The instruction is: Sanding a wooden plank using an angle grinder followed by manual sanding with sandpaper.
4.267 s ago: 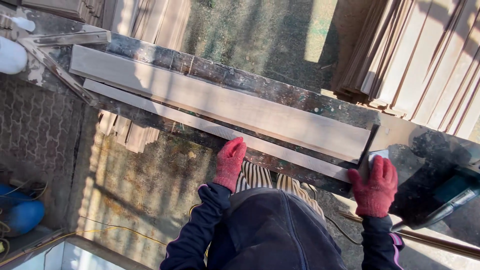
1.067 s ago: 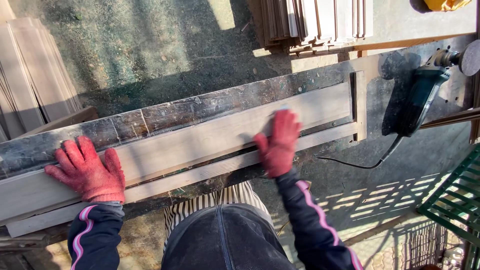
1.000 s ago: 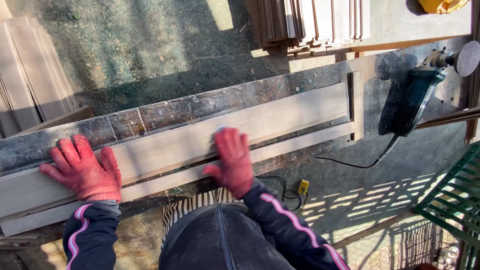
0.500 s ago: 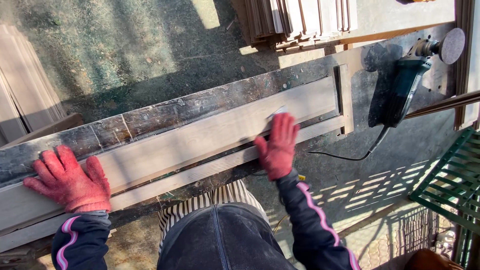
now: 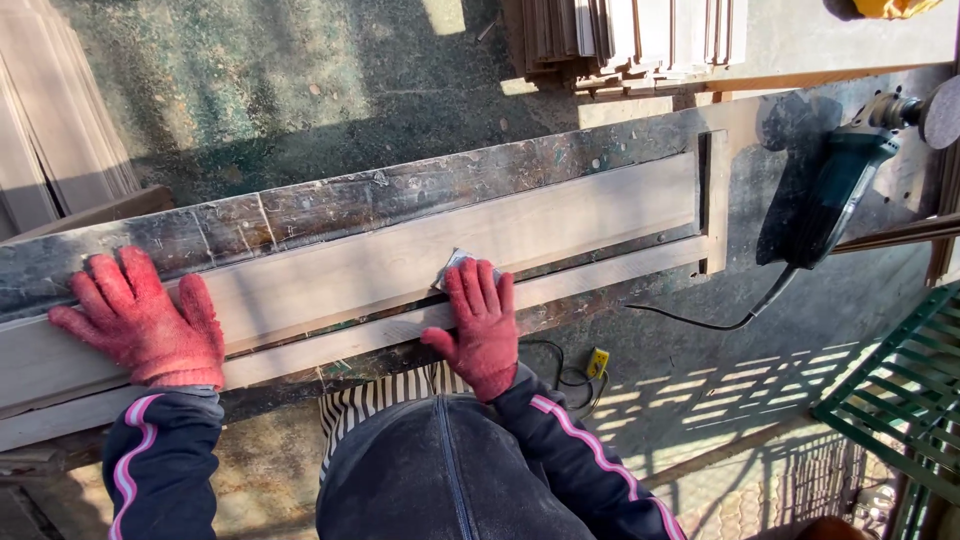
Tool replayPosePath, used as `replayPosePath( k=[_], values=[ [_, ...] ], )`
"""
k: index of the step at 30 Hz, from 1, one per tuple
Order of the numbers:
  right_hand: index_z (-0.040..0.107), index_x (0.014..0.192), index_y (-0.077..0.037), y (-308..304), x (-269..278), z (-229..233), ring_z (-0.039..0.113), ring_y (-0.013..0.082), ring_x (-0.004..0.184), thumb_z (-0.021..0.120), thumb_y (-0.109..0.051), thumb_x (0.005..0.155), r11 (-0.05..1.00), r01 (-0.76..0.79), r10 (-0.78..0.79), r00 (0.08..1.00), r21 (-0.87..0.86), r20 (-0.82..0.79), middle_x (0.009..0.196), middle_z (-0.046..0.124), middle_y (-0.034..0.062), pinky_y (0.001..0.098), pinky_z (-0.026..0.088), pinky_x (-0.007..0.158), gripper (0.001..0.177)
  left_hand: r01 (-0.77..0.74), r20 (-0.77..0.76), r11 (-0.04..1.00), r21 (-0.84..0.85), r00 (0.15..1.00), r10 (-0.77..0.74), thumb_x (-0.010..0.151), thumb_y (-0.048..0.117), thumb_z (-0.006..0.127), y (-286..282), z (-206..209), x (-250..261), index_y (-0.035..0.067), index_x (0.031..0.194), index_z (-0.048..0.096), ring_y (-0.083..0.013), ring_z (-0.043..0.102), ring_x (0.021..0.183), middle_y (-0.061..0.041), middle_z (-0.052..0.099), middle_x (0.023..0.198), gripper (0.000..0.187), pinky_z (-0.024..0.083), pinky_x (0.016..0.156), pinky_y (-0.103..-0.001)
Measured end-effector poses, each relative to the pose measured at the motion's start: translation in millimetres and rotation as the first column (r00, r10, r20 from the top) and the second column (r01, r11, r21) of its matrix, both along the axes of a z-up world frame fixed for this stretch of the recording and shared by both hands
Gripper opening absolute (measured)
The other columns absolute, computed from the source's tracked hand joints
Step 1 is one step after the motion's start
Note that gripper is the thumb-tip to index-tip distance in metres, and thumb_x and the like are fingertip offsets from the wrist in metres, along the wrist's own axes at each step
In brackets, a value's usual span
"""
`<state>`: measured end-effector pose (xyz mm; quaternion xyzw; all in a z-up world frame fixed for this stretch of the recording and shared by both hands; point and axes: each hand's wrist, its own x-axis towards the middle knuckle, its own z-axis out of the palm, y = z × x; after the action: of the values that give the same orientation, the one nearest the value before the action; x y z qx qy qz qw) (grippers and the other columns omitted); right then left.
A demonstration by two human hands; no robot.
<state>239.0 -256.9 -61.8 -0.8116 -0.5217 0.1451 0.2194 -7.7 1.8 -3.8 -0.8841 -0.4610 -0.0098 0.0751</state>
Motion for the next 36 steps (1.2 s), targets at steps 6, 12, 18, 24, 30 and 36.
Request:
replayPosePath(
  k=[6, 12, 18, 24, 30, 36],
  values=[
    [0.024, 0.167, -0.034, -79, 161, -43, 0.004, 0.0209, 0.160, 0.028, -0.076, 0.103, 0.919, 0.306, -0.168, 0.873, -0.247, 0.458, 0.173, 0.013, -0.0092, 0.0559, -0.011, 0.127, 0.077, -0.022, -0.034, 0.999, 0.026, 0.999, 0.022, 0.081, 0.023, 0.076, -2, 2, 2, -0.009, 0.129, 0.063, -0.0470, 0.049, 0.113, -0.027, 0.054, 0.128, 0.059, 0.032, 0.107, -0.066],
    [0.043, 0.153, -0.012, 28, 22, 18, 0.042, 0.0365, 0.143, 0.031, -0.070, 0.097, 0.998, -0.054, 0.054, 0.999, -0.039, -0.008, 0.158, 0.045, 0.0151, 0.0599, 0.025, 0.121, 0.082, -0.004, 0.033, 1.000, 0.007, 0.999, 0.004, 0.084, 0.025, 0.077, 0, -5, -4, -0.014, 0.136, 0.063, -0.0509, 0.046, 0.118, -0.032, 0.051, 0.133, 0.066, 0.028, 0.103, -0.072],
    [0.040, 0.159, -0.024, 22, 33, -16, 0.026, 0.0220, 0.157, 0.046, -0.063, 0.099, 0.876, -0.482, 0.482, 0.876, -0.026, -0.026, 0.169, 0.031, -0.0016, 0.0568, 0.009, 0.131, 0.071, -0.041, 0.032, 0.999, -0.003, 0.999, 0.041, 0.089, 0.026, 0.075, -1, -9, -4, -0.012, 0.137, 0.062, -0.0512, 0.044, 0.122, -0.032, 0.051, 0.139, 0.063, 0.028, 0.104, -0.073],
    [0.057, 0.139, -0.003, -16, 169, 16, 0.047, 0.0462, 0.140, 0.062, -0.049, 0.090, 0.919, -0.393, 0.394, 0.913, -0.030, 0.108, 0.151, 0.052, 0.0174, 0.0629, 0.032, 0.119, 0.067, -0.077, 0.080, 0.996, -0.048, 0.994, 0.081, 0.092, 0.029, 0.073, 0, -13, -5, -0.013, 0.137, 0.062, -0.0538, 0.040, 0.129, -0.032, 0.048, 0.144, 0.063, 0.025, 0.105, -0.077],
    [0.047, 0.152, -0.008, 89, 31, 15, 0.033, 0.0371, 0.152, 0.042, -0.066, 0.096, 0.672, -0.740, 0.739, 0.669, 0.024, -0.075, 0.163, 0.040, 0.0155, 0.0561, 0.020, 0.128, 0.080, -0.122, 0.142, 0.987, -0.103, 0.980, 0.136, 0.096, 0.037, 0.066, -3, -15, -5, -0.011, 0.141, 0.057, -0.0551, 0.037, 0.133, -0.032, 0.044, 0.147, 0.066, 0.019, 0.105, -0.079],
    [0.032, 0.163, -0.025, 120, 7, 5, 0.019, 0.0199, 0.159, 0.033, -0.069, 0.102, 0.577, -0.816, 0.809, 0.568, -0.023, 0.151, 0.170, 0.030, -0.0010, 0.0440, 0.008, 0.131, 0.075, -0.175, 0.036, 0.983, -0.055, 0.984, 0.177, 0.084, 0.034, 0.083, -6, -24, -8, -0.002, 0.146, 0.055, -0.0476, 0.036, 0.138, -0.028, 0.044, 0.145, 0.077, 0.023, 0.109, -0.076]
  ],
)
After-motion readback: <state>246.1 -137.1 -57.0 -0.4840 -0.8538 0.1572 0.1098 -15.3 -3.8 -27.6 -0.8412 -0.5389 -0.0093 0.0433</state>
